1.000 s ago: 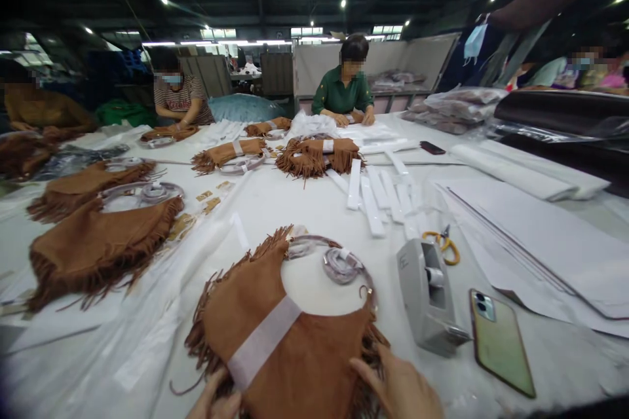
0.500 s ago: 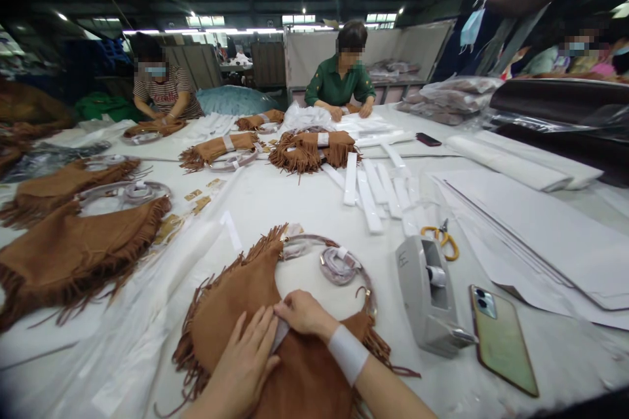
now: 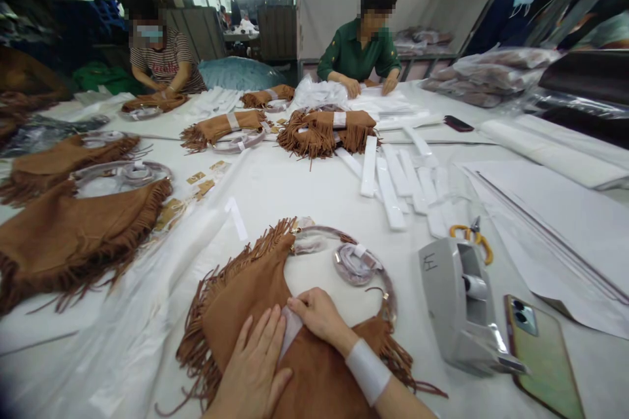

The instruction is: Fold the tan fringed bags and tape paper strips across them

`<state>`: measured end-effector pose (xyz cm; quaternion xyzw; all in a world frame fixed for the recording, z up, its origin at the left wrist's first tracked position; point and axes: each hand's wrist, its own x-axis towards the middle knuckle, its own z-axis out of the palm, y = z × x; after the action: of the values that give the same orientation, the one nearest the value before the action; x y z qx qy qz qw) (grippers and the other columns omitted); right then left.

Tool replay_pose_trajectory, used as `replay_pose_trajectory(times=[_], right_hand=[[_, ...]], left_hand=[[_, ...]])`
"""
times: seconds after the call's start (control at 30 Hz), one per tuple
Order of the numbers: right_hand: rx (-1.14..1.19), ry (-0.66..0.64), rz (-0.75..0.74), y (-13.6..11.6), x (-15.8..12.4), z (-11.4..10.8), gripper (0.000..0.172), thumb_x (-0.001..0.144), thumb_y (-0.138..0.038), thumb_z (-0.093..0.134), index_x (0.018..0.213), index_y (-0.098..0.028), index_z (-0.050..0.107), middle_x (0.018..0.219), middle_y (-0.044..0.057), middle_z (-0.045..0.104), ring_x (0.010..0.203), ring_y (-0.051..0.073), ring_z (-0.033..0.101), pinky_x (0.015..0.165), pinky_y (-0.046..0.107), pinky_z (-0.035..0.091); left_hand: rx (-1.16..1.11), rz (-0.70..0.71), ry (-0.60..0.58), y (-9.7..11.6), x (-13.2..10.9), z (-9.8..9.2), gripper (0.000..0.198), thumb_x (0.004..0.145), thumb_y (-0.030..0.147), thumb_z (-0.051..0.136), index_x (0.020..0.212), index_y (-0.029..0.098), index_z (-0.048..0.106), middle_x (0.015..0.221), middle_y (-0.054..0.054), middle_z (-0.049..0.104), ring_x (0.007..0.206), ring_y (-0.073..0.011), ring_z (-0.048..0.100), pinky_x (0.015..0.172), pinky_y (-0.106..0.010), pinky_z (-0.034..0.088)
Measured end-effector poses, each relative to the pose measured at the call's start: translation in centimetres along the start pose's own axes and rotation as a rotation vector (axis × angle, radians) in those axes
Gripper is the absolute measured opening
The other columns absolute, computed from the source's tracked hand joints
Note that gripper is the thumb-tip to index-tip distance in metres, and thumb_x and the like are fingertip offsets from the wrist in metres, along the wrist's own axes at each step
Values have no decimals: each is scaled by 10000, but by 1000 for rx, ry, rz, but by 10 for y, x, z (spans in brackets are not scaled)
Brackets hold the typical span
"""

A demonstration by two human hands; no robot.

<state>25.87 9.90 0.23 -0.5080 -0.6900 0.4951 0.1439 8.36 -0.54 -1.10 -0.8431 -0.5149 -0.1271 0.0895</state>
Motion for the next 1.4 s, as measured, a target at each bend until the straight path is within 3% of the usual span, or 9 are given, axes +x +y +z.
replay_pose_trajectory(times=[0.23, 0.43, 0.53, 0.63, 0.8, 0.97, 1.13, 1.3, 1.4], right_hand=[[-170, 153, -16, 1, -5, 5, 415, 903, -473, 341, 639, -194, 497, 620, 11, 534, 613, 151, 460, 591, 269, 295], [-237, 222, 3, 0, 2, 11, 489, 891, -506, 365, 505, -207, 389, 470, -17, 432, 493, 128, 401, 511, 260, 266], [-253, 284, 24, -6, 0, -12, 506, 895, -526, 370, 513, -205, 457, 476, -8, 495, 480, 137, 457, 485, 246, 326], [-296, 469, 67, -5, -25, -54, 432, 920, -463, 346, 731, -187, 620, 720, 50, 667, 705, 195, 612, 663, 276, 445], [-345, 773, 342, 27, -77, -109, 483, 844, -412, 495, 1171, -59, 542, 1078, 260, 635, 1039, 374, 588, 872, 453, 414], [-178, 758, 483, 53, -75, -108, 294, 732, -396, 631, 833, -120, 627, 837, 197, 685, 922, 359, 643, 771, 389, 461], [167, 765, 454, 39, -69, -101, 183, 694, -359, 590, 605, -205, 545, 544, 62, 602, 620, 242, 629, 533, 300, 440], [437, 793, 254, 11, -82, -106, 231, 656, -432, 585, 637, -211, 520, 482, -35, 494, 434, 133, 464, 419, 246, 333], [488, 828, 122, -19, -85, -106, 287, 636, -445, 630, 757, -189, 581, 527, -49, 514, 480, 130, 470, 458, 244, 351]], left_hand=[[-41, -17, 41, 0, -2, 4, 632, 901, 486, 422, 1435, 151, 385, 1503, -67, 390, 1377, -239, 325, 1090, -438, 241], [-44, -4, 54, 0, -6, 15, 644, 901, 449, 425, 1462, 145, 334, 1496, -88, 395, 1363, -248, 361, 1058, -452, 307], [-23, 48, 74, -3, -10, 26, 648, 910, 442, 418, 1472, 136, 313, 1495, -106, 393, 1349, -262, 385, 1039, -459, 347], [-31, 68, 46, -4, -11, 26, 639, 922, 428, 406, 1475, 125, 305, 1498, -133, 378, 1346, -283, 394, 1032, -484, 374], [-152, 10, -34, 2, 17, -7, 690, 937, 531, 338, 1513, 180, 186, 1567, -92, 230, 1427, -305, 245, 1102, -561, 308], [-314, 63, -237, 11, 44, -18, 754, 917, 635, 247, 1509, 171, 193, 1563, -93, 230, 1441, -315, 205, 1144, -597, 228], [-463, 30, -354, 8, 43, -8, 767, 894, 668, 277, 1498, 197, 250, 1570, -80, 205, 1451, -312, 170, 1158, -613, 154], [-1187, -474, -243, -5, 100, -40, 652, 881, 602, 420, 1314, 125, 520, 1417, -181, 481, 1342, -291, 406, 1136, -478, 271], [-1605, -725, -369, -4, 158, -74, 675, 823, 685, 470, 1116, 86, 569, 1180, -215, 619, 1055, -256, 621, 953, -390, 461]])
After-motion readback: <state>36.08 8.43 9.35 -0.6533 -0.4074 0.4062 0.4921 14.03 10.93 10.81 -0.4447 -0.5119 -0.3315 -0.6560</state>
